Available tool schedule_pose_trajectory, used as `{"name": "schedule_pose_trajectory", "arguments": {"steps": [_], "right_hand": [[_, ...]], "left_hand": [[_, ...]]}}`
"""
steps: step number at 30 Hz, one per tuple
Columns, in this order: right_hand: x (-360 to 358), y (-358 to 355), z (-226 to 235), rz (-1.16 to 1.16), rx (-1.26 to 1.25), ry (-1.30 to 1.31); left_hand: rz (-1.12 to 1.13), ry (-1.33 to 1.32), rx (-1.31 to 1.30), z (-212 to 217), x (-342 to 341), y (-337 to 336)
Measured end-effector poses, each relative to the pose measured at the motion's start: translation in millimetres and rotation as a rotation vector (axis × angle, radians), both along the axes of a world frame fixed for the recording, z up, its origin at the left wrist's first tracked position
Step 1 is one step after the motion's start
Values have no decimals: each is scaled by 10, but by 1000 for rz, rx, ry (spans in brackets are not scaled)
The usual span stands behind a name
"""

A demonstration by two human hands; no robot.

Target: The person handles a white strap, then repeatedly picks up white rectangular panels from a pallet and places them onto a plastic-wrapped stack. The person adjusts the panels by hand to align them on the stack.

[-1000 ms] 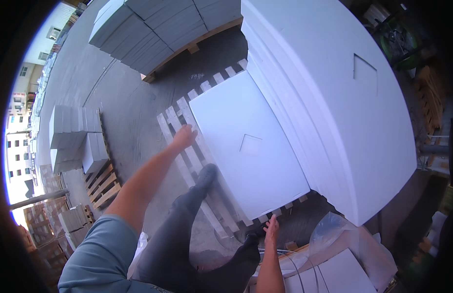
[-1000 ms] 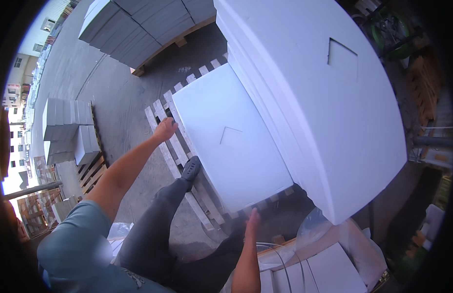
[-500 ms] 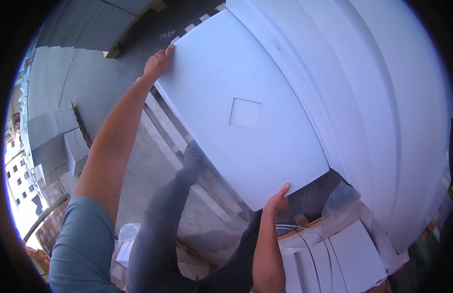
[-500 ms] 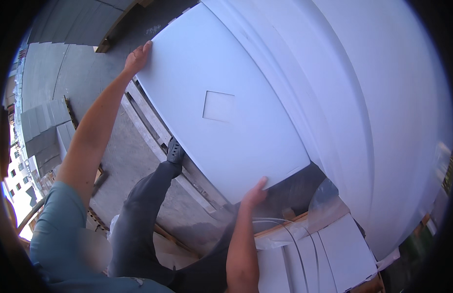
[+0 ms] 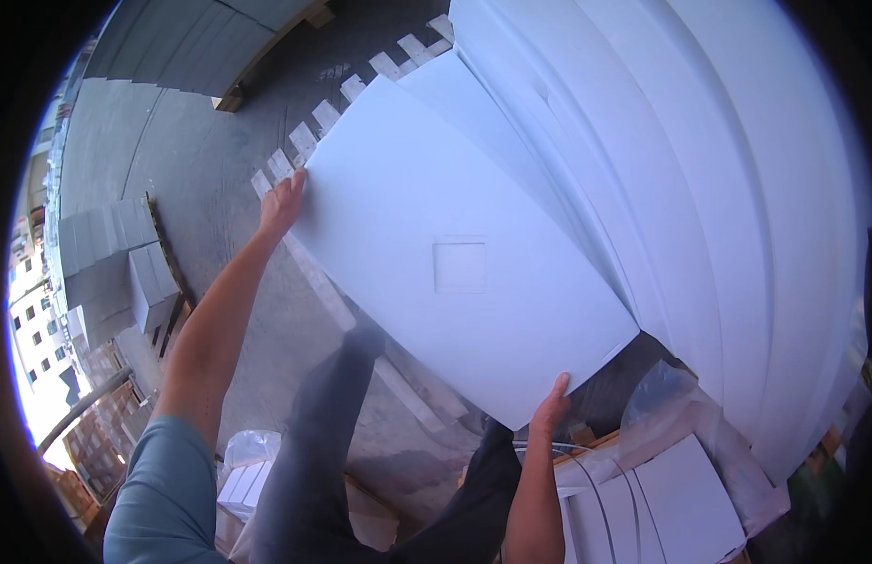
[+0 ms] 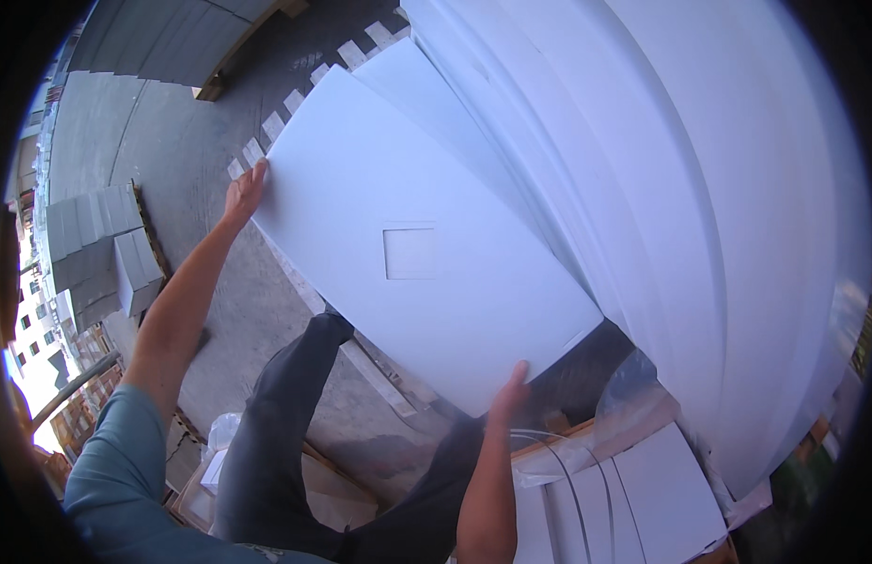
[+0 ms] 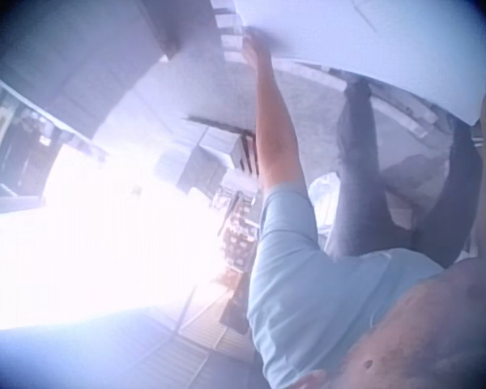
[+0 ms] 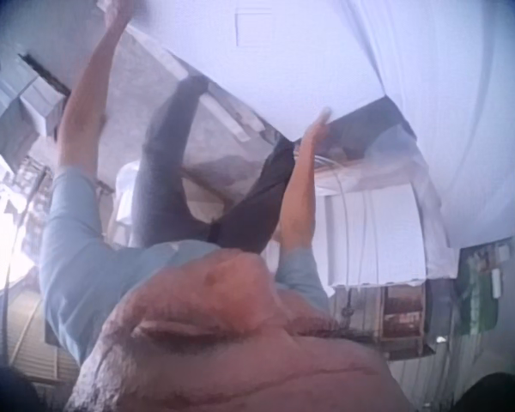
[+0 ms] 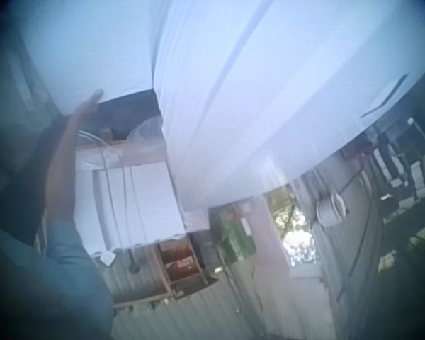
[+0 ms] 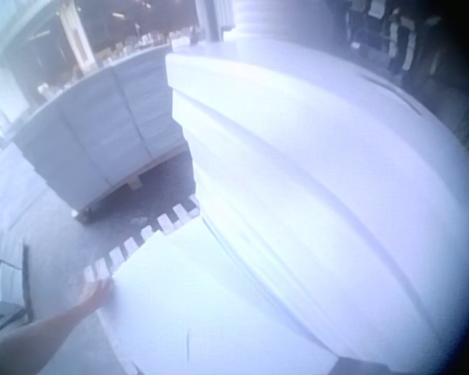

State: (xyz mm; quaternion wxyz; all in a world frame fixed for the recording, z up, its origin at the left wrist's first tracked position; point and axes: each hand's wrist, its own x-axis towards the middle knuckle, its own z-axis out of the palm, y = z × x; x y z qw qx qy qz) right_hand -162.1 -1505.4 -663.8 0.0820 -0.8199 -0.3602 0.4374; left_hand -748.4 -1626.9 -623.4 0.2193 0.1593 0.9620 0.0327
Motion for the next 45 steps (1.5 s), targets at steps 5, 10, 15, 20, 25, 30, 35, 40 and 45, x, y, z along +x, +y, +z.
{"name": "schedule_pose_trajectory", "arguments": {"steps": [5,10,15,20,25,30,35,40,45], "right_hand": [[143,96,184,-56,-112,283],[116,73,197,-223,-138,404],[131,97,227,-153,-172,389],[434,101,327,-22,-273,270],[859,-129,522,68,-354,23],[1255,-413,1202,75,-467,163],[1621,-849,1891,-123,-678,387],[2113,-1398,2370,-22,-730,324],[2559,-1783,3148,-146,-575,416]], "left_hand": [[-24,-342,-125,79,-97,-356],[44,-706,282,-141,-166,-369],[257,-729,226,-190,-131,-369],[261,-774,197,12,32,-513],[180,-732,6,591,262,-631],[76,-753,-234,1218,497,-537],[-77,-837,-412,1569,738,-238],[-276,-856,-638,1558,1160,-65],[-265,-953,-592,1809,1866,-104]]}}
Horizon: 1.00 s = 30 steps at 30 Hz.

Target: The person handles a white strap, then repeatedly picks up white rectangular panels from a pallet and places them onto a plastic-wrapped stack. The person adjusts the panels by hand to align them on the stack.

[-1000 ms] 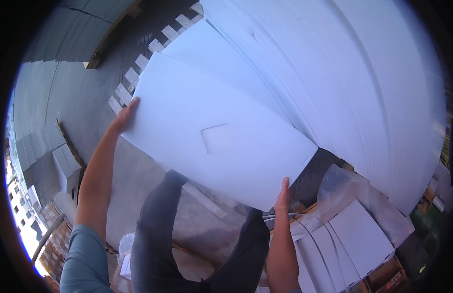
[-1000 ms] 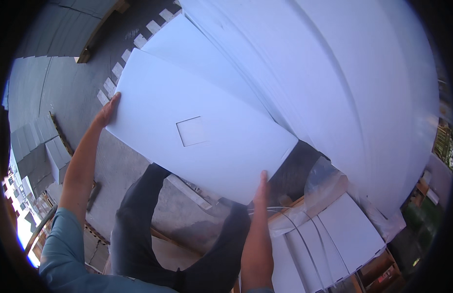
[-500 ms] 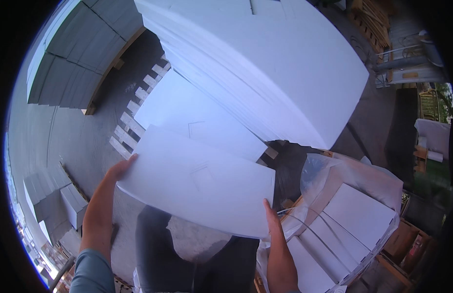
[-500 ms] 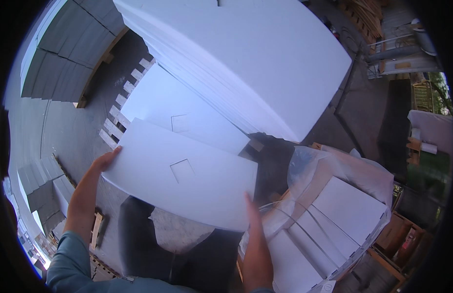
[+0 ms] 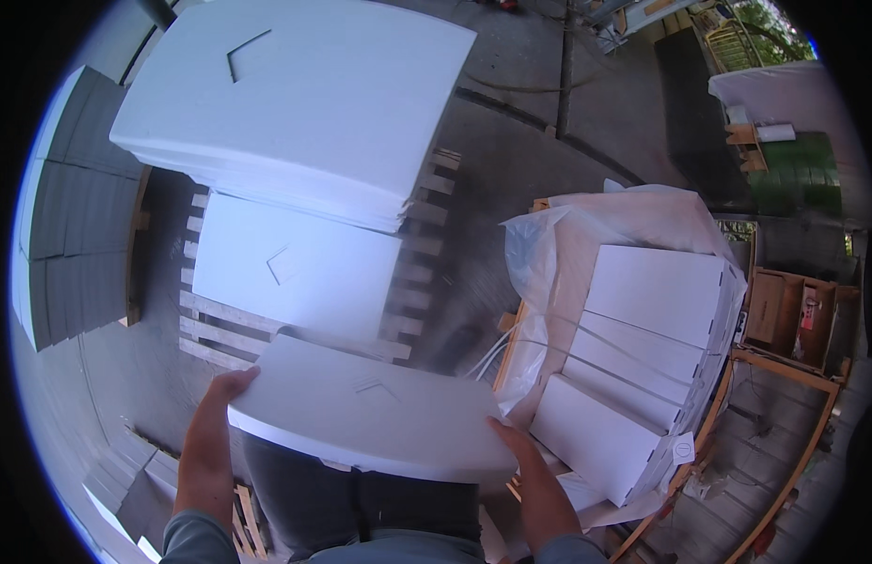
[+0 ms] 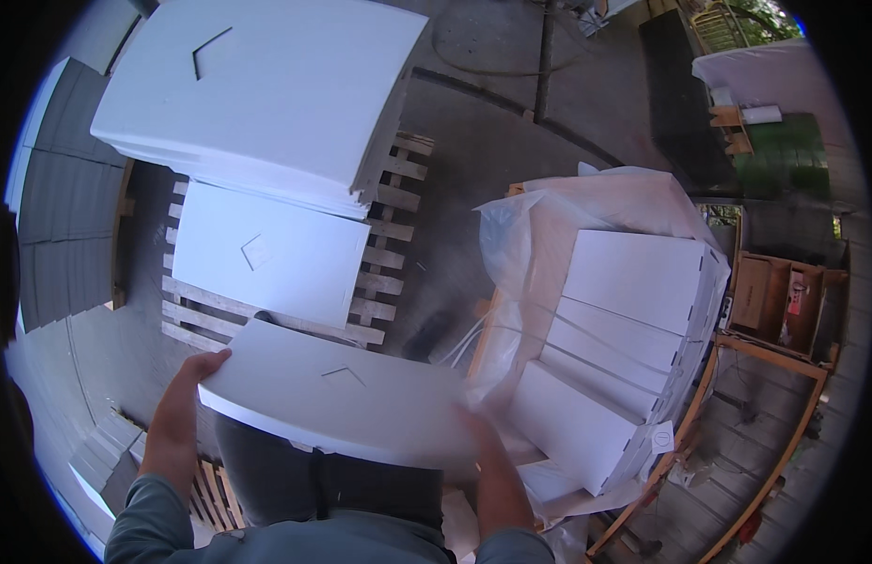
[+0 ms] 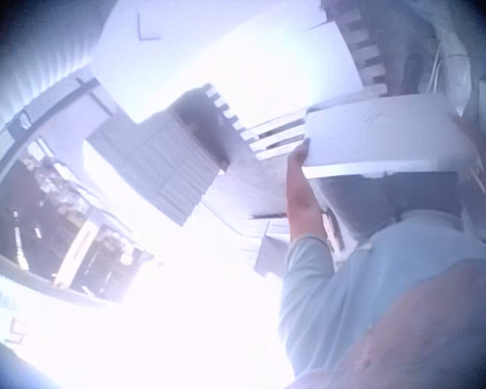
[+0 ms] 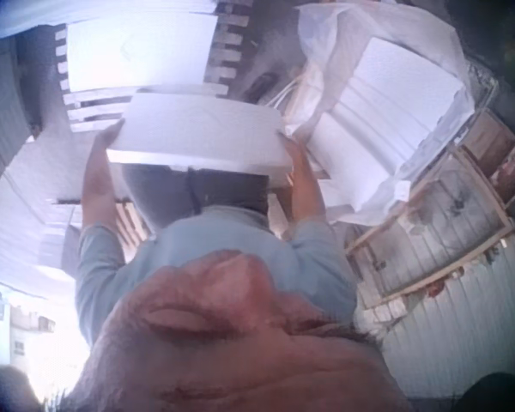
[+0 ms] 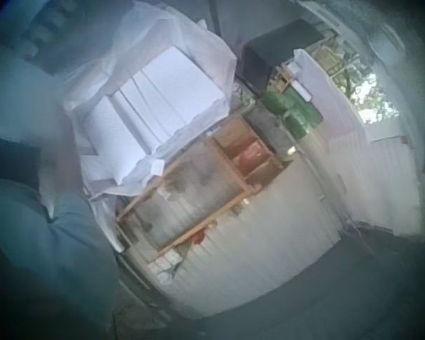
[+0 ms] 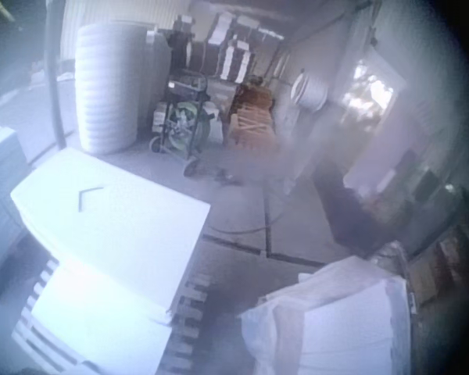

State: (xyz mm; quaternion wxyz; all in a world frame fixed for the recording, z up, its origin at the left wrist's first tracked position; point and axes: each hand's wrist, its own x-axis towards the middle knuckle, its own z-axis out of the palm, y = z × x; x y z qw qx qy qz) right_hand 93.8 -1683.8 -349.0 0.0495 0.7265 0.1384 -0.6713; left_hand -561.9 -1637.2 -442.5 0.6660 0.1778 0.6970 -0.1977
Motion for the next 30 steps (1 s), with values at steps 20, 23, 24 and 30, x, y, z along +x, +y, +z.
{"name": "schedule_pose_trajectory", "arguments": {"steps": [20,23,24,30], "right_hand": [[2899,-754,742,82,-25,-176],[3031,-930,933,-6,-8,-276],[3042,-1001,948,-46,5,-311],[3141,-1300,435,-382,38,-225]], "left_hand": [[-183,44,365,1703,3133,1494],[-313,14,387,1499,3563,2021],[-416,10,395,1395,3716,2222],[-521,-130,341,1325,4457,3170]]}}
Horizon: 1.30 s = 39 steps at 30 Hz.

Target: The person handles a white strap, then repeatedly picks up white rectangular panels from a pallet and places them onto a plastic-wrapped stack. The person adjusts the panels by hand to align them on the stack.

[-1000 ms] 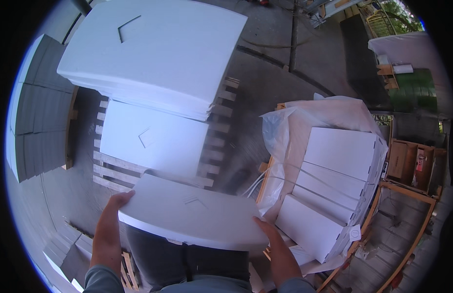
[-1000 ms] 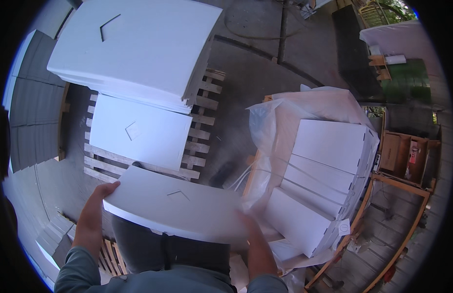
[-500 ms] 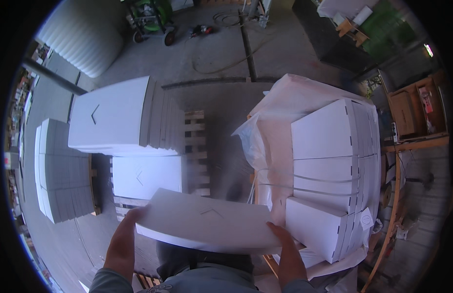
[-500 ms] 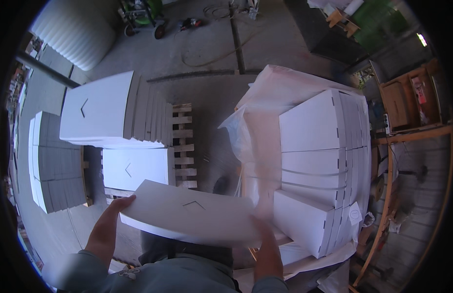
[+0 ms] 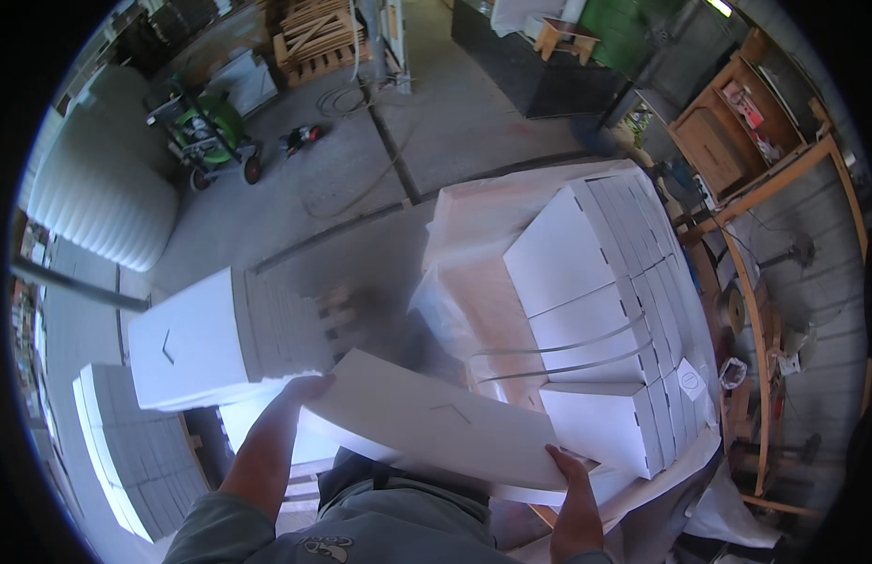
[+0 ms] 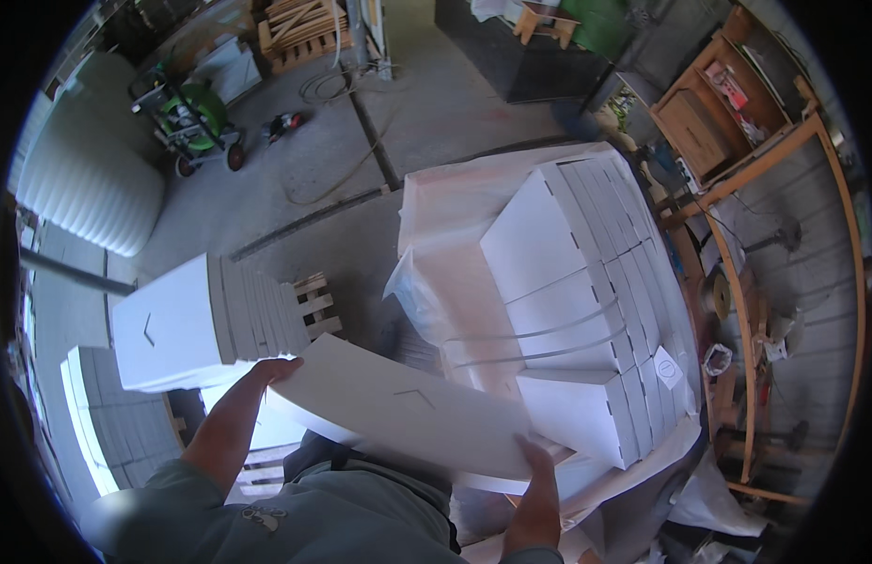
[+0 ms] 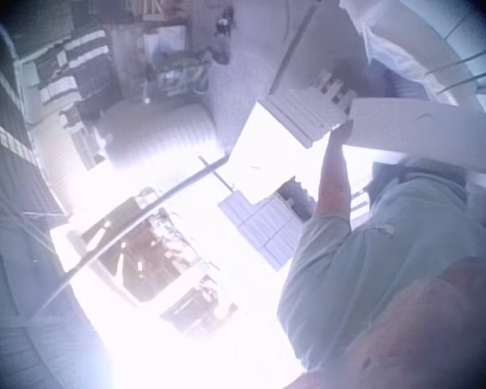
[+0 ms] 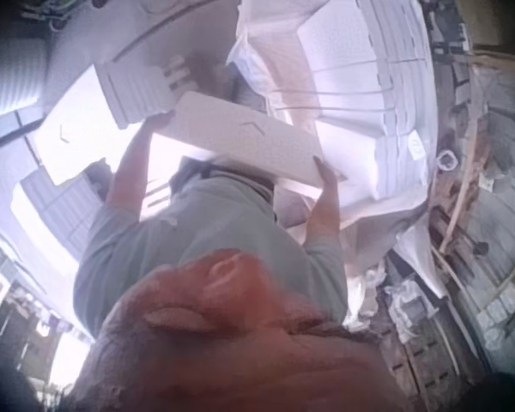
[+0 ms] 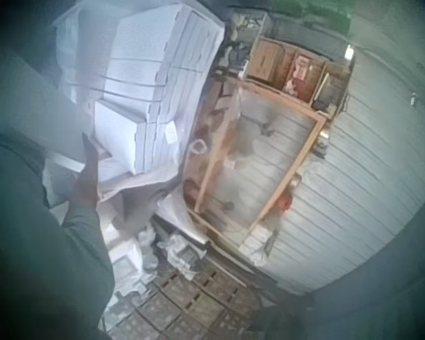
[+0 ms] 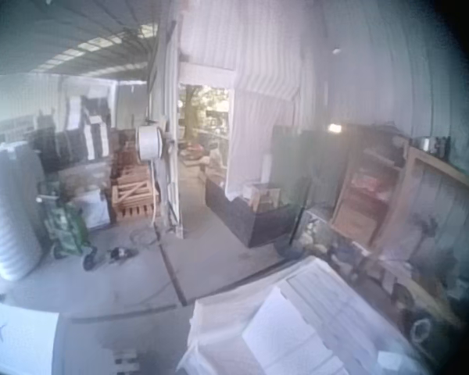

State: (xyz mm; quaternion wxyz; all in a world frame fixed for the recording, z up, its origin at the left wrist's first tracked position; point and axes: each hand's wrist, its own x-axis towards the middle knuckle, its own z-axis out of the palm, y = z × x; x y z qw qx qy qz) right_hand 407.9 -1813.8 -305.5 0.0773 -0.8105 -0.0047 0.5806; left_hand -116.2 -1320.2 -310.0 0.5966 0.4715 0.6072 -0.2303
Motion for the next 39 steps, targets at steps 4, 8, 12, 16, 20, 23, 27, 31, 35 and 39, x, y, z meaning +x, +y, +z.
{"name": "schedule_pose_trajectory", "arguments": {"steps": [4,8,12,16,20,23,27,31,35,39], "right_hand": [[-124,174,-289,-204,-75,164],[-491,742,-279,-10,-108,-50],[-839,1395,-425,-344,-86,168],[-1040,2075,-712,-392,16,164],[-988,2555,-990,-215,225,131],[-803,2783,-1352,-330,224,124],[-449,2909,-1886,-506,197,259],[-104,2986,-2155,-510,122,266],[141,2941,-2164,-560,65,313],[211,2906,-2280,-611,69,342]], "left_hand": [[-69,53,83,42,463,624],[-516,143,201,-264,735,1512],[-178,135,-183,-538,719,2455],[-395,334,0,-400,824,3115],[-354,397,43,110,928,3246],[-296,394,95,237,1045,3122],[-228,364,179,76,1116,2909],[-153,356,178,-195,1182,2768],[-185,374,252,-404,1336,2633],[-178,356,252,-434,1525,2562]]}}
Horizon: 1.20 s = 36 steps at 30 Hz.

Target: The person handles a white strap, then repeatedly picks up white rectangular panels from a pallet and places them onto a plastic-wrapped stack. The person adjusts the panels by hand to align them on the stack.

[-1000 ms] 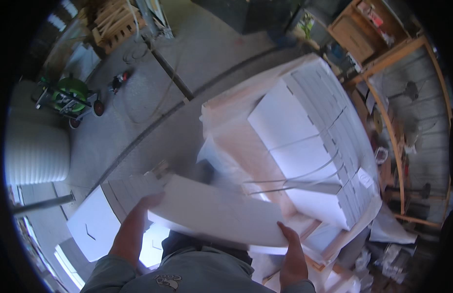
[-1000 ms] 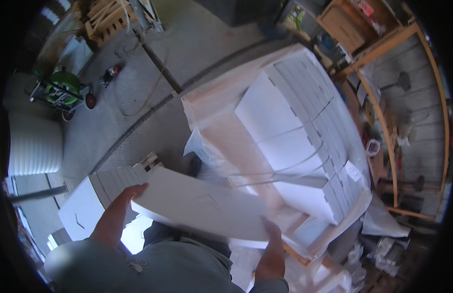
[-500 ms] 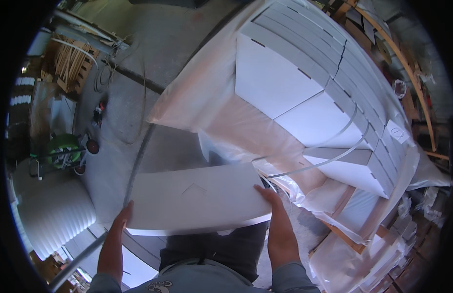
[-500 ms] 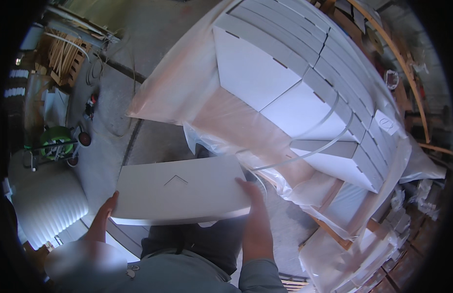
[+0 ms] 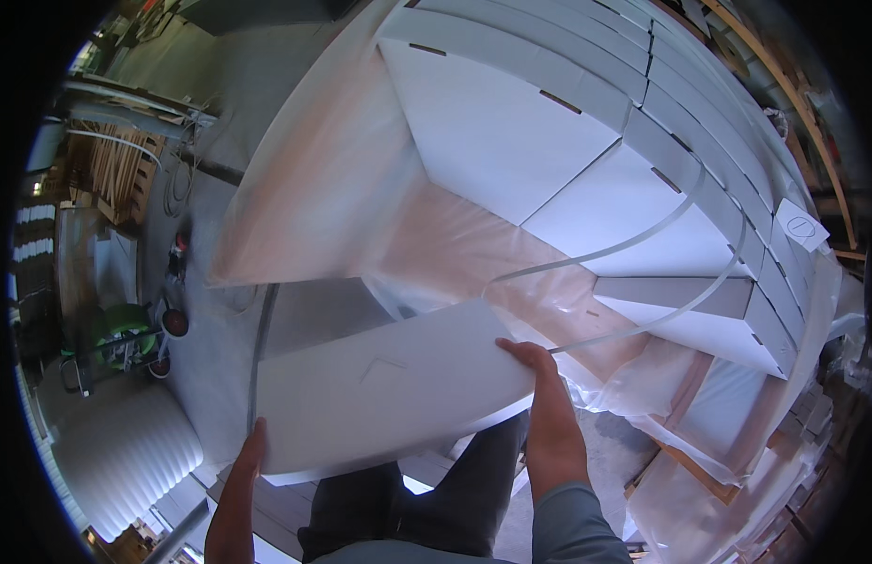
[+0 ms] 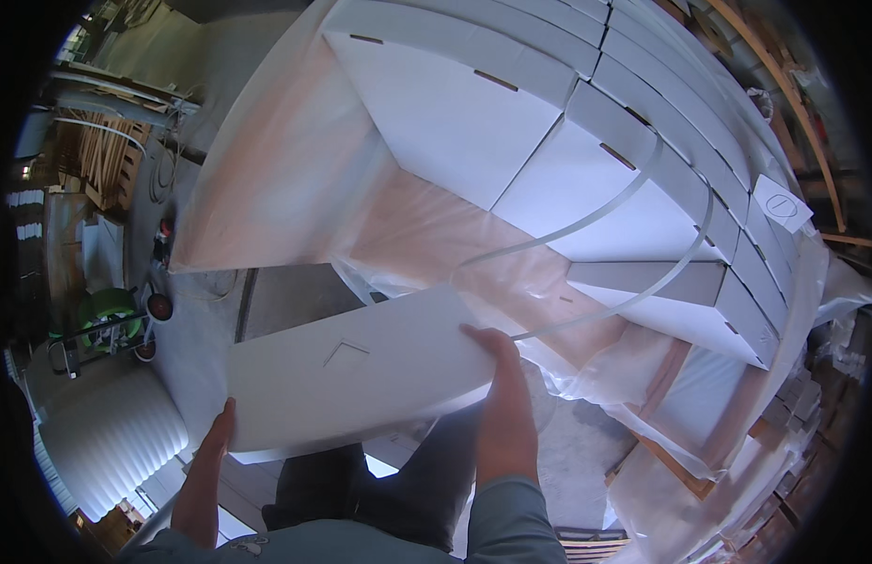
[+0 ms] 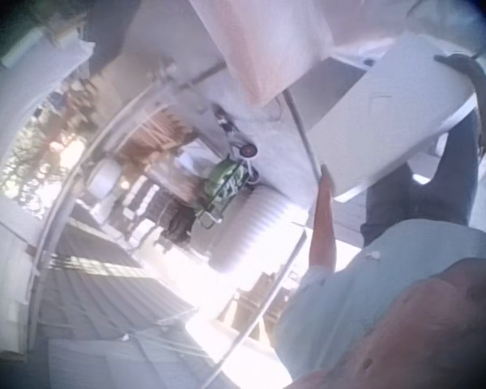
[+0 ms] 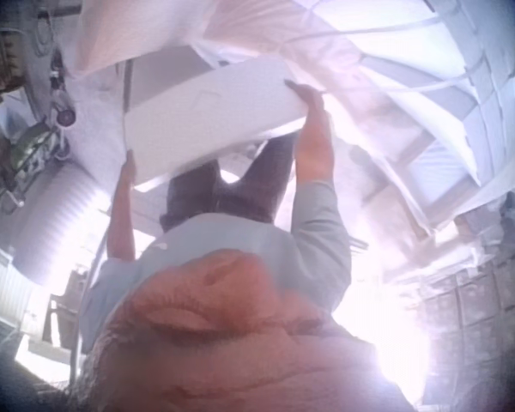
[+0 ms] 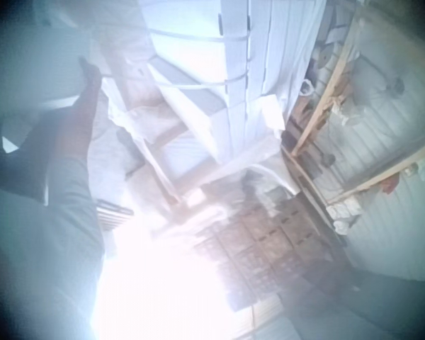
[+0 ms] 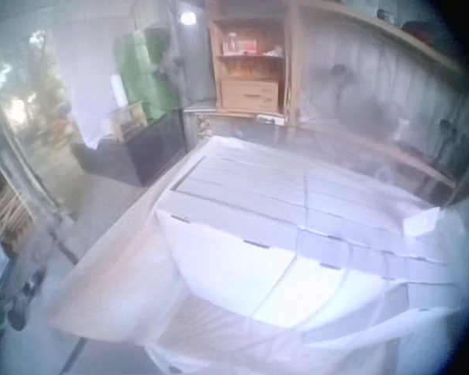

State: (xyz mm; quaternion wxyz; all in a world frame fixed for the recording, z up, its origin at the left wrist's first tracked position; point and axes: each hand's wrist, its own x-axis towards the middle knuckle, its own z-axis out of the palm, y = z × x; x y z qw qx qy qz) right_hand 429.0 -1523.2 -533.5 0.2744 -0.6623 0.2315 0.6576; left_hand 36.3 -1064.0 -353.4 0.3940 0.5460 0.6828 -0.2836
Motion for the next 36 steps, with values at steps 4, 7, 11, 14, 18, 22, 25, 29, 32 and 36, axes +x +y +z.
{"name": "schedule_pose_trajectory", "arguments": {"steps": [4,7,11,14,18,22,25,29,32,36], "right_hand": [[-45,-54,-336,-19,31,5],[-14,-86,-624,-35,39,62],[87,-206,-865,35,62,117],[67,-304,-912,99,80,81],[65,-349,-991,261,31,-146],[-231,-323,-835,355,-89,-656],[-789,-280,-348,158,-210,-1161],[-1711,-62,642,-310,-304,-776],[-2164,268,1320,-669,26,-226],[-2320,849,2157,-1027,60,-209]], "left_hand": [[6,14,-54,18,132,-39],[8,22,-48,-78,222,-44],[-10,86,-26,-226,251,-59],[62,78,-70,-261,244,-61],[100,19,-118,-190,312,-132],[161,-23,-170,11,462,-382],[190,-86,-193,181,641,-644],[238,-36,-169,426,982,-1063],[282,-33,-165,728,1259,-1470],[316,-115,-300,1082,1619,-1969]]}}
